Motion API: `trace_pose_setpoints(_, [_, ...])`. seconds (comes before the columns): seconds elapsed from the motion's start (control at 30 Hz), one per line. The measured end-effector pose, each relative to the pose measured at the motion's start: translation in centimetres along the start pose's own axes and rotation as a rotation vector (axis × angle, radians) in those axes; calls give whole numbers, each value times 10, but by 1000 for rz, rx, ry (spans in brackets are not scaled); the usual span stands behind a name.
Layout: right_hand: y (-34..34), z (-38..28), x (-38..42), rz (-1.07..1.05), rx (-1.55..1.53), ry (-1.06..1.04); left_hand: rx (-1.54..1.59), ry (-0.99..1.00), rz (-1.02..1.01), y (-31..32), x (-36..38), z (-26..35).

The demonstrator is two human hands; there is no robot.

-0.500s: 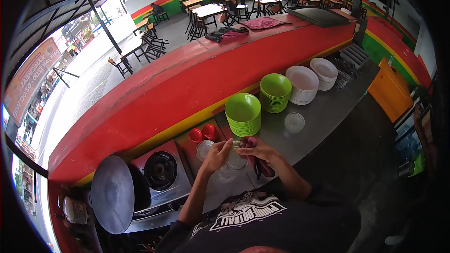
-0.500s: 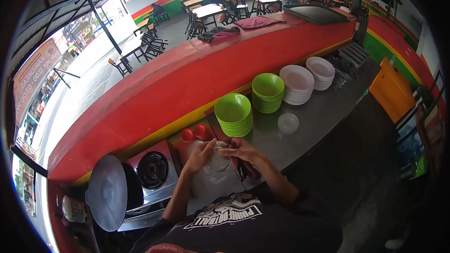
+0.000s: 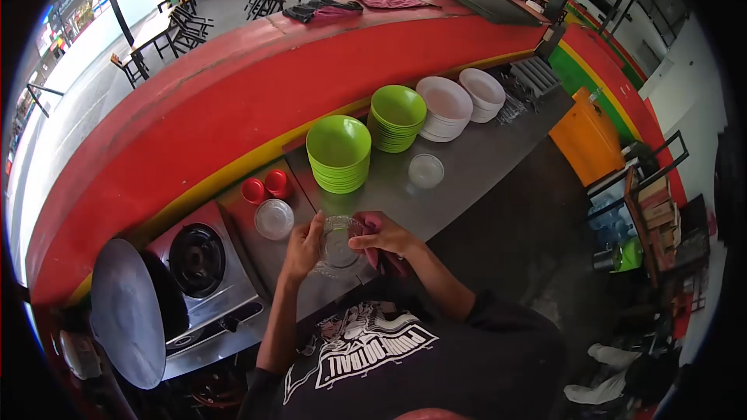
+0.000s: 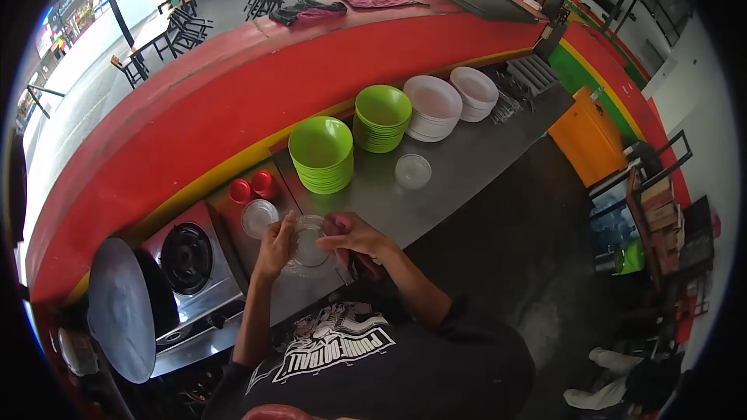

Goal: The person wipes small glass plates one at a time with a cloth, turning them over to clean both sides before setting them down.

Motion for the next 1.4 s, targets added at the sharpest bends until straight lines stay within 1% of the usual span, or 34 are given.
trace_pose_setpoints(0.03, [4, 5, 11, -51, 74, 115, 8, -54, -35, 3, 8, -12])
trace_pose_setpoints(0.1, [0, 9, 10, -57, 58, 120, 10, -96, -75, 7, 11, -15])
trace_pose_setpoints(0.17, [-6, 14, 5, -43, 20, 97, 49, -106, -71, 8, 12, -17])
trace_pose_setpoints(0.27, [-15, 24, 4, 39, -48, 21, 244, -96, -118, 25, 23, 0])
trace_pose_setpoints(0.33, [-12, 18, 6, 89, -39, -44, 205, -85, -207, 27, 21, -9])
trace_pose_setpoints(0.37, [-13, 17, 9, 96, -16, -28, 176, -81, -245, 25, 19, -11])
trace_pose_setpoints(0.4, [-15, 20, 12, 148, -51, -33, 147, -77, -284, 26, 19, -13])
trace_pose_setpoints(0.47, [-15, 27, 16, 251, -121, -52, 141, -79, -290, 24, 17, -10])
trace_pose_setpoints(0.57, [-11, 17, 21, 463, 4, -248, 161, -81, -240, 24, 13, -10])
trace_pose_setpoints(0.6, [-8, 9, 24, 520, 103, -316, 173, -83, -217, 25, 12, -8])
trace_pose_setpoints(0.67, [1, -9, 33, 638, 310, -448, 273, -154, -162, 28, 14, -2])
trace_pose_setpoints(0.7, [10, -15, 35, 634, 436, -469, 326, -190, -135, 30, 14, 0])
trace_pose_setpoints(0.77, [36, -17, 38, 619, 691, -499, 348, -210, -96, 38, 10, -13])
trace_pose_setpoints(0.8, [50, -16, 39, 524, 921, -526, 359, -220, -78, 42, 8, -20])
trace_pose_setpoints(0.83, [65, -11, 39, 421, 1147, -549, 403, -188, -54, 45, 7, -24])
trace_pose_setpoints(0.9, [78, 0, 41, 421, 1158, -558, 487, -123, -11, 50, 4, -26])
trace_pose_setpoints(1.0, [71, -5, 40, 412, 1139, -551, 462, -103, -7, 51, 7, -22])
trace_pose_setpoints(1.03, [67, -8, 39, 413, 1120, -554, 378, -50, -14, 50, 7, -21])
trace_pose_setpoints(1.13, [53, -11, 34, 503, 1014, -597, 280, -91, -92, 45, 15, 3])
trace_pose_setpoints(1.17, [50, -13, 33, 541, 992, -655, 299, -50, -99, 46, 16, 6])
trace_pose_setpoints(1.27, [34, -10, 32, 640, 789, -614, 257, -68, -79, 45, 21, 14])
trace_pose_setpoints(1.3, [32, -10, 32, 696, 714, -588, 246, -89, -120, 44, 19, 10])
trace_pose_setpoints(1.4, [25, -5, 36, 765, 645, -590, 197, -86, -91, 44, 20, 9])
Point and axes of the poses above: each hand's wrist, its own x-axis away from the middle knuckle, its own y-axis out of the palm, z = x × y, the point moved 4 cm from there along -x, towards the middle knuckle, and after that the axes turned 8 degrees about -x, right-handed, at the moved point
